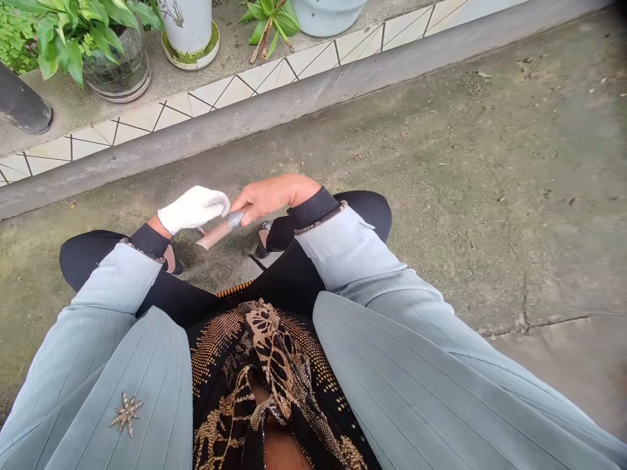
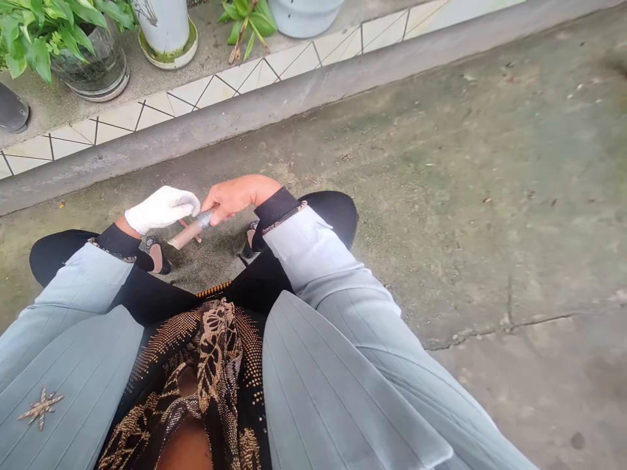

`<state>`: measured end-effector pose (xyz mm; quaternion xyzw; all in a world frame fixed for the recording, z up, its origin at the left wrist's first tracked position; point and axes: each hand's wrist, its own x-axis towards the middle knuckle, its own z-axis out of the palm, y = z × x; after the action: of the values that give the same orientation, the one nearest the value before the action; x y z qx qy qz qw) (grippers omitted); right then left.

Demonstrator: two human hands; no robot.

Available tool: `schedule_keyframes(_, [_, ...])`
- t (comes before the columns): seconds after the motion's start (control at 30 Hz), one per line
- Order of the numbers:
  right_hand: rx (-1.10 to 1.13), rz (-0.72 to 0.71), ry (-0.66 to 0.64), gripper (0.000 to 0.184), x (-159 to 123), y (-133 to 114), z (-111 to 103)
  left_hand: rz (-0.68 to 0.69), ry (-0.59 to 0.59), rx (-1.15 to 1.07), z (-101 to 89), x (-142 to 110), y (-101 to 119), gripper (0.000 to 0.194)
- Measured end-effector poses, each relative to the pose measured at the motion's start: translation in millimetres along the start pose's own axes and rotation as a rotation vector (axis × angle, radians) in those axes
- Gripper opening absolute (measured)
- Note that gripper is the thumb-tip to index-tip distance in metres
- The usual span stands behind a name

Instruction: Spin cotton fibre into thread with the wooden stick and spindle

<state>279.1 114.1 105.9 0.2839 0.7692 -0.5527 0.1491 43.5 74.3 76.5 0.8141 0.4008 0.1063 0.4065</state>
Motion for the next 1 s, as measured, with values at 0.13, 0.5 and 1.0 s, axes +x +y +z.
schedule_keyframes(0.13, [0.046,-0.010,-0.012,0.008,-3,1,-2,-0.047,0.037,-0.165,3.7,0,-1,0.021])
schedule_keyframes(0.5, [0.236,-0.161,0.201,0.019,-6,12,-4,-0.164,0.199,-0.605,17.1,8,-38,0.057])
schedule_keyframes(1.0, [0.372,0.174,0.688,0.025,17,6,4,-0.039,0.152,-0.012,31.0,3,-21,0.033])
